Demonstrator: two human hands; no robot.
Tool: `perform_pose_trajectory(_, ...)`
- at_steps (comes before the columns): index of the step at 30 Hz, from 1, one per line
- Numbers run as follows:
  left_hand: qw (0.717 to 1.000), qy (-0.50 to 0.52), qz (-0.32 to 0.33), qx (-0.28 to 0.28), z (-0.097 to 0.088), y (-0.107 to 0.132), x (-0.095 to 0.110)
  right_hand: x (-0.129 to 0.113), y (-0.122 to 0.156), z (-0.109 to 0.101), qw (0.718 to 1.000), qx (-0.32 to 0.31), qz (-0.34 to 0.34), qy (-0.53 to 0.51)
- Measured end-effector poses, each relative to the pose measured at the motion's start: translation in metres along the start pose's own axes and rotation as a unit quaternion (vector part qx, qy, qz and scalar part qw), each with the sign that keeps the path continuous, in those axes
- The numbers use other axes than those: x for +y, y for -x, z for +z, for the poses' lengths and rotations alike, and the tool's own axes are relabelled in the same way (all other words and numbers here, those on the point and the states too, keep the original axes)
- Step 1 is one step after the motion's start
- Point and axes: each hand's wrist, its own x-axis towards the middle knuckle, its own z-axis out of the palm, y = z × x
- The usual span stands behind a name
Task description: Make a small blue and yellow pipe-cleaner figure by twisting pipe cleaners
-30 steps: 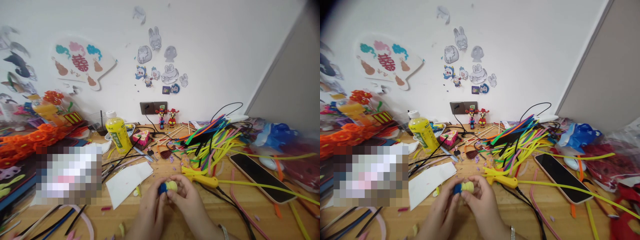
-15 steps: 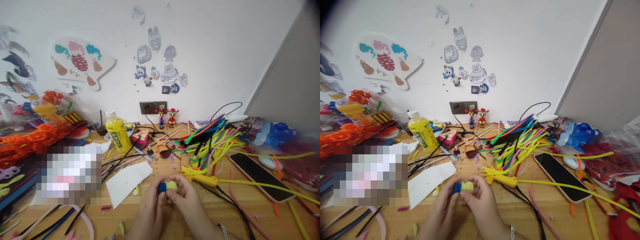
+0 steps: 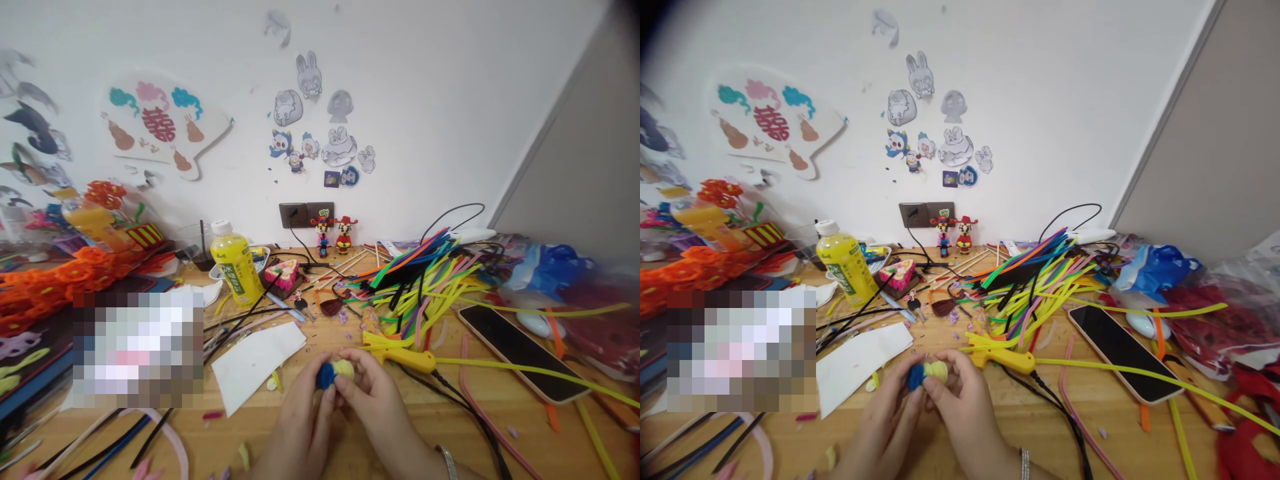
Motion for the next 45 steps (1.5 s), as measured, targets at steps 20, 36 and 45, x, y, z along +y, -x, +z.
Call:
perform_pose_trajectory(20, 0.999, 0.039, 0.017, 0.008, -0.002, -0.002, 0.006, -0.005, 0.002, 0.001, 1.0, -0.004, -0.01, -0.003)
perform_pose_trajectory(36, 1.0, 0.002, 0.024, -0.014, -0.005, -0.002, 0.006, 0.001, 0.0, -0.001, 1.0, 0.001, -0.009, 0.002)
perform_pose_trajectory(45, 0.999, -0.019, 0.038, 0.005, -0.003, -0.002, 0.002, -0.002, 0.0, 0.0, 1.0, 0.007, -0.002, 0.001)
